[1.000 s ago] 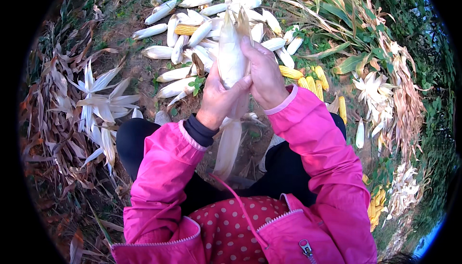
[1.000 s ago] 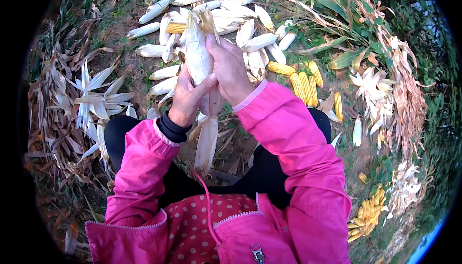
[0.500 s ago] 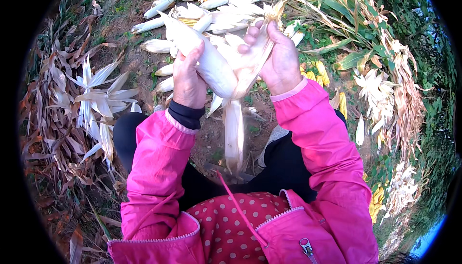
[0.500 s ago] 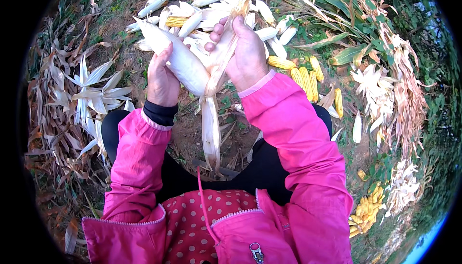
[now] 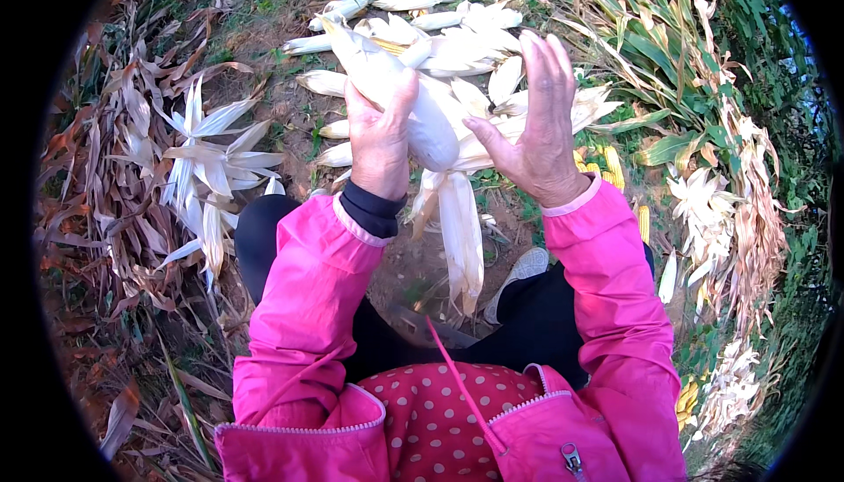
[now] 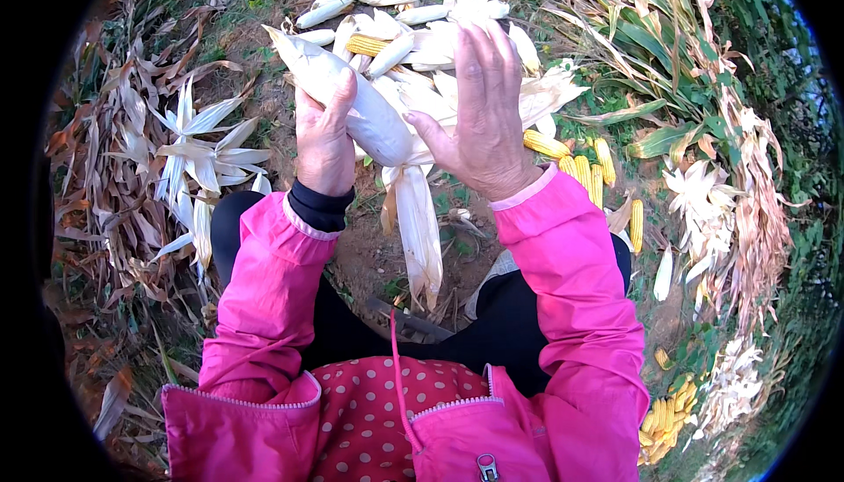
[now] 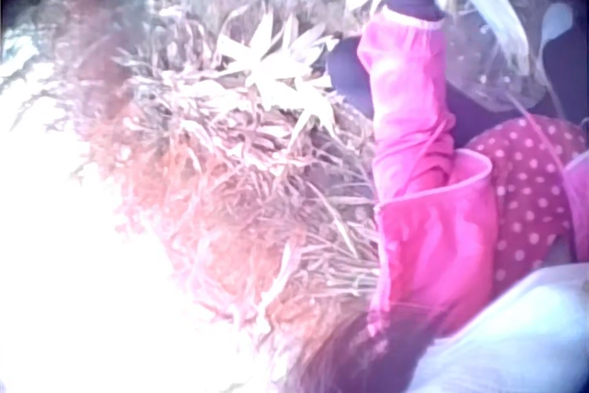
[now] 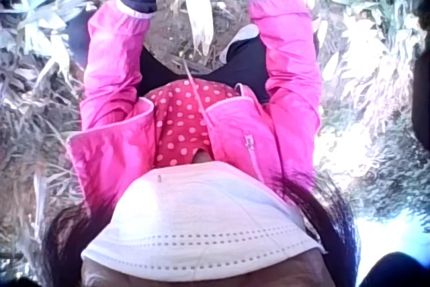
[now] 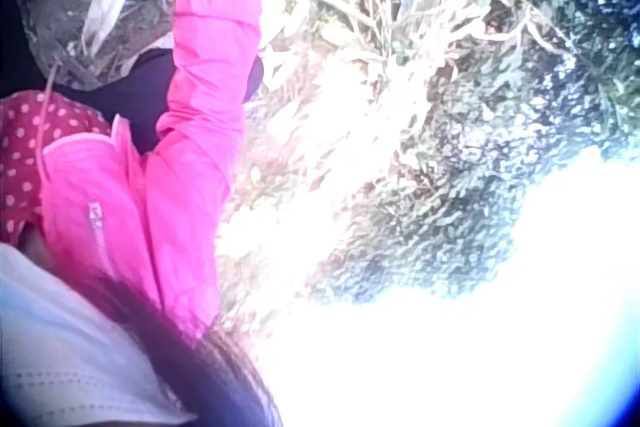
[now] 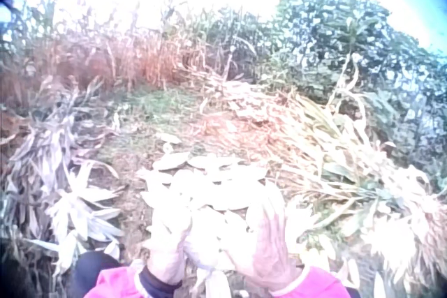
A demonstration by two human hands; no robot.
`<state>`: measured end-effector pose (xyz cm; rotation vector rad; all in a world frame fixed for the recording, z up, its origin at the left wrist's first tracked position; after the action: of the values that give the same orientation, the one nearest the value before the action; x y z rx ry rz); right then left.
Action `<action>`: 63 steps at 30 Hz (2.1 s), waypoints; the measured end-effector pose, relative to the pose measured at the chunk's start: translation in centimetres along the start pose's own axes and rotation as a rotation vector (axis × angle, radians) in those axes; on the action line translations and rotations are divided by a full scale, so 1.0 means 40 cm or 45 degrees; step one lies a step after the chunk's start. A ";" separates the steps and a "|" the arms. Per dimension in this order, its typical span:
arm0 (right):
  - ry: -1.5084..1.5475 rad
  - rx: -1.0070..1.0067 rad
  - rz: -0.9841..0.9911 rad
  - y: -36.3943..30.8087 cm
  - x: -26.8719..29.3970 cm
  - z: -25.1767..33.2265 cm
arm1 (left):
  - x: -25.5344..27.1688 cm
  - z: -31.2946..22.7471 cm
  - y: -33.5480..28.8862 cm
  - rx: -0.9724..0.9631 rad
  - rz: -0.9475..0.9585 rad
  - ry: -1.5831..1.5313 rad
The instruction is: The person sits on the ground in a cornfield and shucks multiple ears of corn by hand, peeling back the husks and silk to reveal the kernels. Shucked ears are placed to the side while husks accumulate nearby.
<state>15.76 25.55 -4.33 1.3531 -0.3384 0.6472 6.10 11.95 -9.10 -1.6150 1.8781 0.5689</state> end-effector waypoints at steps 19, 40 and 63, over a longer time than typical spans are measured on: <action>1.273 -1.095 0.729 -0.131 -0.134 0.029 | 0.038 -0.030 0.045 0.305 0.331 -0.318; 1.685 -1.900 -0.302 -0.158 -0.180 -0.037 | 0.030 0.075 -0.023 1.235 0.186 -0.711; 1.385 -1.351 0.568 -0.097 -0.130 0.042 | 0.023 0.013 -0.009 0.292 0.339 0.056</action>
<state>14.28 22.39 -10.08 -0.1851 -0.0391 1.2297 6.48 11.57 -10.08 -1.2511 2.1225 0.4104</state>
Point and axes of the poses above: each hand's wrist, its own y-axis towards the middle knuckle, its own x-axis out of the back of the hand, z = x × y, the point moved 2 cm from there along y, towards the middle knuckle, and after that the axes turned 13 degrees about -z, right-handed, at the moved point
